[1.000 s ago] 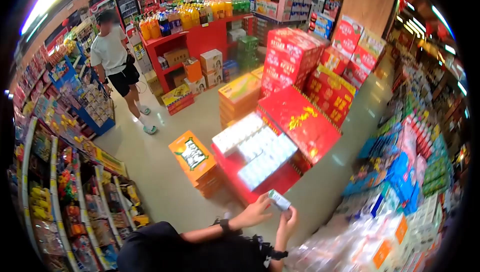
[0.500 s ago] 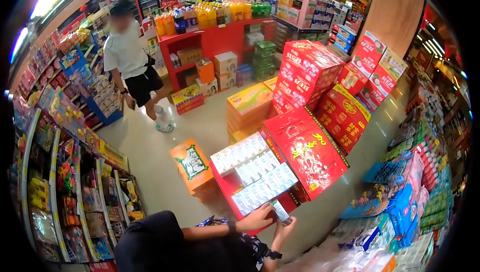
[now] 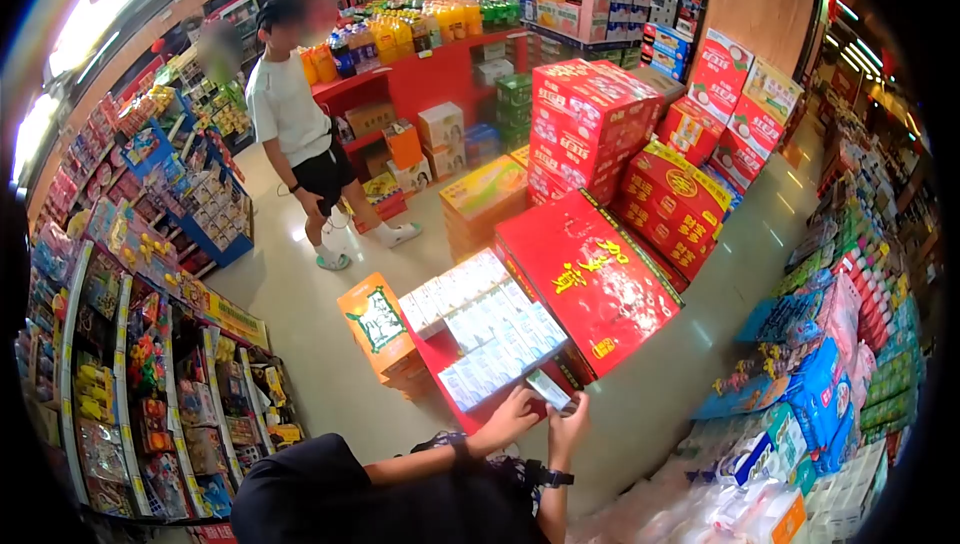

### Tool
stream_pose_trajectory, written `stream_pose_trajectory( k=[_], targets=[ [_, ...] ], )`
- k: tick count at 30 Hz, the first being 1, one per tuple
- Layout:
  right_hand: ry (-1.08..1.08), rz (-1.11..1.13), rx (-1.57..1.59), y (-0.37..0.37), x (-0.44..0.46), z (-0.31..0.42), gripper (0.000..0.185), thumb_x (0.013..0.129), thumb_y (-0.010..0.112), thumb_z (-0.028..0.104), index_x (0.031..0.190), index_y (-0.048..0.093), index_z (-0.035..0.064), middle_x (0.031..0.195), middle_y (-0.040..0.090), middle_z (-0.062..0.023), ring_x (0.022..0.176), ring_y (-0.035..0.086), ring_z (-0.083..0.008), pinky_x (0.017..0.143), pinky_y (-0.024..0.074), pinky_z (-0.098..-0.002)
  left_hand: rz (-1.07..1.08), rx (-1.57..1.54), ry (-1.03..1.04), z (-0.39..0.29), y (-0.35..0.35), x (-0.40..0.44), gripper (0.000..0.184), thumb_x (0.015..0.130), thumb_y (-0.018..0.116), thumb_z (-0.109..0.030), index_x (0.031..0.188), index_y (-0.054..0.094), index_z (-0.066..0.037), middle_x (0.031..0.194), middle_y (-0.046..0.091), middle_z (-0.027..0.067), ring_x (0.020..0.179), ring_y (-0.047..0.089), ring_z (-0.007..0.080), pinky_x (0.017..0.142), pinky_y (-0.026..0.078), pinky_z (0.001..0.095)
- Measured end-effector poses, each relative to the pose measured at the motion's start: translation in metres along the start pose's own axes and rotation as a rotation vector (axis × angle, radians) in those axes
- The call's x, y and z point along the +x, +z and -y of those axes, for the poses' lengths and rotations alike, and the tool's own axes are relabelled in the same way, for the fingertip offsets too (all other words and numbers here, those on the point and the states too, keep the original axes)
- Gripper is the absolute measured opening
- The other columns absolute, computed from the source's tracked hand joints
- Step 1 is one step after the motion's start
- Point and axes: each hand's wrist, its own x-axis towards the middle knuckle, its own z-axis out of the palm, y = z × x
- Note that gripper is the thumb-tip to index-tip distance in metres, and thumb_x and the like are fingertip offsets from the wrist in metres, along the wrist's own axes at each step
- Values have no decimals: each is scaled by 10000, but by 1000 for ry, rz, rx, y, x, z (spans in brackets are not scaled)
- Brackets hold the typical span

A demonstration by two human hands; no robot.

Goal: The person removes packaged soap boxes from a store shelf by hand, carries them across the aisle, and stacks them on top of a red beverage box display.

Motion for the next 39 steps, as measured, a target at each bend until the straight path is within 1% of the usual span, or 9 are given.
stream_pose_trajectory(
  k=[4,5,18,21,26,31,33,35,39],
  targets=[
    [-39,35,-72,-3,6,2,521,787,870,237,1205,646,21,1043,754,-193,926,748,-341,806,574,-431,63,-432,-66,4,15,4,432,980,645,-54,1376,484,12,1384,579,171,1328,581,259,1111,485,388],
    [-58,22,-92,-1,10,5,504,774,874,221,1179,658,13,1043,748,-200,936,740,-354,816,568,-440,127,-521,1,8,18,11,584,989,607,0,1506,336,20,1570,461,194,1520,410,275,1216,406,403],
    [-88,-90,-117,-2,33,3,496,820,881,252,1120,600,-26,990,710,-209,874,695,-378,782,538,-471,90,-616,91,2,45,40,903,971,642,-6,1687,92,-39,1639,391,206,1481,458,276,1205,413,390],
    [-26,-108,0,1,25,11,605,841,849,306,1215,524,-41,1096,650,-225,993,653,-403,873,521,-485,65,-513,124,8,48,52,925,960,641,3,1695,83,-54,1635,392,217,1448,484,288,1185,429,386],
    [-50,-152,17,-3,29,20,473,825,816,192,1160,557,-19,1028,633,-182,966,639,-367,878,513,-450,58,-393,19,-9,42,45,934,956,627,20,1698,65,-66,1612,406,208,1412,511,300,1130,484,392],
    [-139,-184,-133,2,38,-2,368,804,821,156,1079,639,-9,995,705,-196,909,688,-408,818,549,-462,-7,-469,97,-1,43,54,430,905,550,34,1321,442,30,1228,571,148,1138,578,258,981,500,384],
    [-237,-199,-43,1,43,6,438,825,804,182,1217,686,25,1121,740,-240,1032,711,-444,860,562,-470,-48,-481,129,16,46,63,281,897,530,36,1178,540,49,1102,610,131,1026,605,241,909,518,382],
    [-222,-216,-74,4,43,-3,376,852,772,170,1187,688,23,1093,749,-232,999,718,-452,821,568,-482,-24,-495,130,-17,32,53,230,928,549,11,1156,572,37,1127,607,139,1061,595,275,962,504,390],
    [-167,-217,-198,-1,40,-16,334,797,828,118,1079,678,18,960,757,-187,888,747,-356,767,568,-431,59,-246,38,42,23,72,819,929,622,-54,1634,214,36,1494,536,281,1287,607,346,996,556,400]
  ],
)
